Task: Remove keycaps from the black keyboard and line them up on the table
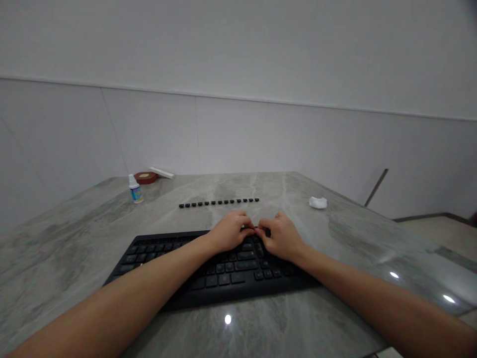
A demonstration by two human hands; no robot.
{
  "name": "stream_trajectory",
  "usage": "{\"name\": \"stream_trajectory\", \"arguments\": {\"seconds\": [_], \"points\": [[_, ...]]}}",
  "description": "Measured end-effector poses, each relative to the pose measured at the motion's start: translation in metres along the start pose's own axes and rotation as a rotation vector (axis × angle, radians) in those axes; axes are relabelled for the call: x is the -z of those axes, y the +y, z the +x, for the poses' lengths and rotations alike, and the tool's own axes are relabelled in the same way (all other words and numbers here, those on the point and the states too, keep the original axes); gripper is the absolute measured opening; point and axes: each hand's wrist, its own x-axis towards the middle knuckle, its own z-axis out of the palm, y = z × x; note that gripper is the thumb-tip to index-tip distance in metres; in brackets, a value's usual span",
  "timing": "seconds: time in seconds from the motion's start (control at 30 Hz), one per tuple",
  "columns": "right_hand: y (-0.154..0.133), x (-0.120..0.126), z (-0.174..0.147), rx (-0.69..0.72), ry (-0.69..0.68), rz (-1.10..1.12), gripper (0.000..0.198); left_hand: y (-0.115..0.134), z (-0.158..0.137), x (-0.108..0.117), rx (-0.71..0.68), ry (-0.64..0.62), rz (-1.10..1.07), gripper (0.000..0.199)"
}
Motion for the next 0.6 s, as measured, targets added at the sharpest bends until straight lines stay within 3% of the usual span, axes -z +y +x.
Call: {"name": "stream_trajectory", "arguments": {"seconds": [0.17, 0.3, 0.47, 0.6], "points": [[0.0002, 0.0004, 0.0006, -0.03, 0.045, 0.016, 0.013, -0.0022, 0.0017, -0.0017, 0.003, 0.006, -0.011, 0.002], [0.0054, -0.0001, 0.0022, -0.074, 0.079, -0.001, 0.015, 0.0001, 0.0024, 0.0003, 0.009, -0.015, -0.033, 0.016], [0.0083, -0.0008, 0.0027, 0.073, 0.044, 0.038, 0.014, 0.0004, 0.0011, 0.0018, -0.003, 0.019, -0.035, 0.01], [0.0089, -0.0004, 0.0037, 0.081, 0.036, 0.049, 0.015, -0.0019, 0.0009, 0.0003, 0.019, 0.038, -0.008, 0.008]]}}
